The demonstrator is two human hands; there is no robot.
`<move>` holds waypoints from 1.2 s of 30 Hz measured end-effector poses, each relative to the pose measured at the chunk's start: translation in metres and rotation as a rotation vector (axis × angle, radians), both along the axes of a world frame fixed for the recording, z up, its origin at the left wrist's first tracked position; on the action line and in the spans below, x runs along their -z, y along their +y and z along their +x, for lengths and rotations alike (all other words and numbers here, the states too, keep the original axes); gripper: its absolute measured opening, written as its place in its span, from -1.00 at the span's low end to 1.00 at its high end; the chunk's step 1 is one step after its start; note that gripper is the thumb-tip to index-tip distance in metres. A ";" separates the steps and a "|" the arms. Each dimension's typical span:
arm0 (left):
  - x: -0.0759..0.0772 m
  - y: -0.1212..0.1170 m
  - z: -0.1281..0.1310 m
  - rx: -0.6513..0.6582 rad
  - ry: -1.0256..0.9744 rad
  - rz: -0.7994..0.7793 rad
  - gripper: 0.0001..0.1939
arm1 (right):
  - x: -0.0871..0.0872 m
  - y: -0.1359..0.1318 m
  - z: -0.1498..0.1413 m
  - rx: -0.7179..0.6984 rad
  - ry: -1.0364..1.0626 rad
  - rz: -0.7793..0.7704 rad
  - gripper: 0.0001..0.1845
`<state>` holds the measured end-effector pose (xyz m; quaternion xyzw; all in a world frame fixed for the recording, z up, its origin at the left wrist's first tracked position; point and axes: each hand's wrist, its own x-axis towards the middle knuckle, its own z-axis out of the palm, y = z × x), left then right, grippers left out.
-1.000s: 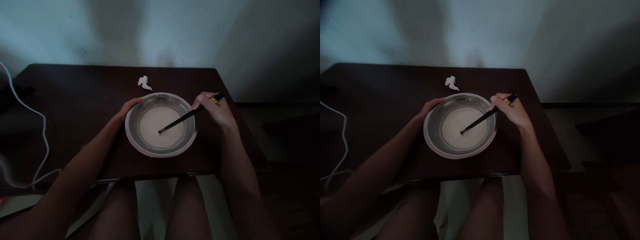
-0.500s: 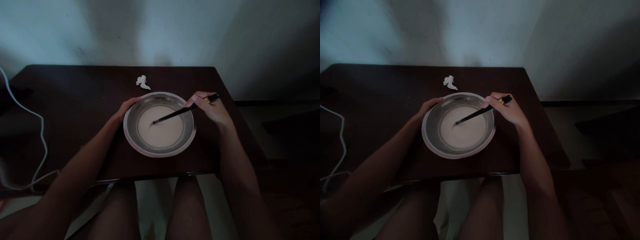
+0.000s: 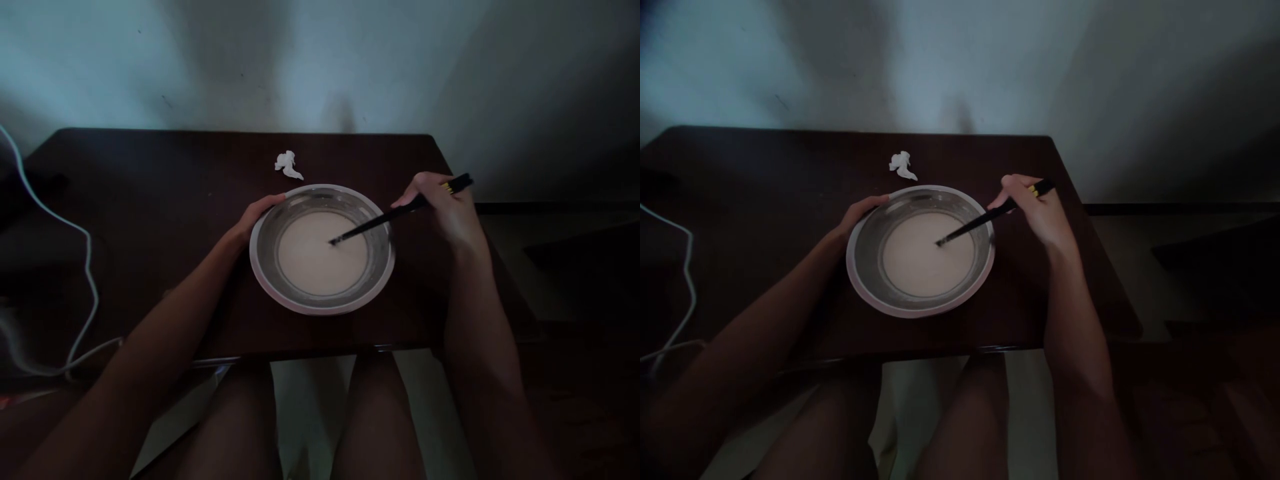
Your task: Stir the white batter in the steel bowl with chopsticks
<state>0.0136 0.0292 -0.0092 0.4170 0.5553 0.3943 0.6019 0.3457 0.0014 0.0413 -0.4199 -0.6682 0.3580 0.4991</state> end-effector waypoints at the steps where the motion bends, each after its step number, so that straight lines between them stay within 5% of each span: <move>1: -0.002 -0.001 0.002 -0.028 -0.020 -0.032 -0.79 | 0.000 0.000 0.001 0.002 0.015 -0.004 -0.47; 6: -0.010 -0.004 0.009 -0.077 -0.115 -0.106 -0.84 | 0.004 -0.001 -0.005 -0.214 -0.064 -0.044 -0.56; 12: -0.005 -0.003 0.006 -0.067 -0.119 -0.108 -0.82 | 0.004 0.001 0.000 -0.010 0.017 0.006 -0.54; 18: -0.003 -0.001 0.003 -0.055 -0.075 -0.091 -0.79 | 0.000 -0.002 -0.003 -0.206 -0.071 -0.036 -0.58; 23: -0.006 -0.003 0.005 -0.077 -0.073 -0.104 -0.81 | -0.001 -0.002 0.002 -0.047 0.039 -0.019 -0.52; 28: -0.005 -0.003 0.007 -0.098 -0.051 -0.086 -0.79 | 0.001 -0.002 -0.004 -0.244 -0.054 -0.030 -0.58; 34: -0.007 -0.003 0.008 -0.143 -0.014 -0.128 -0.80 | 0.000 -0.001 -0.001 -0.035 0.014 0.010 -0.55; 36: -0.006 -0.003 0.006 -0.137 -0.018 -0.125 -0.81 | -0.001 -0.003 -0.001 -0.067 0.023 -0.016 -0.51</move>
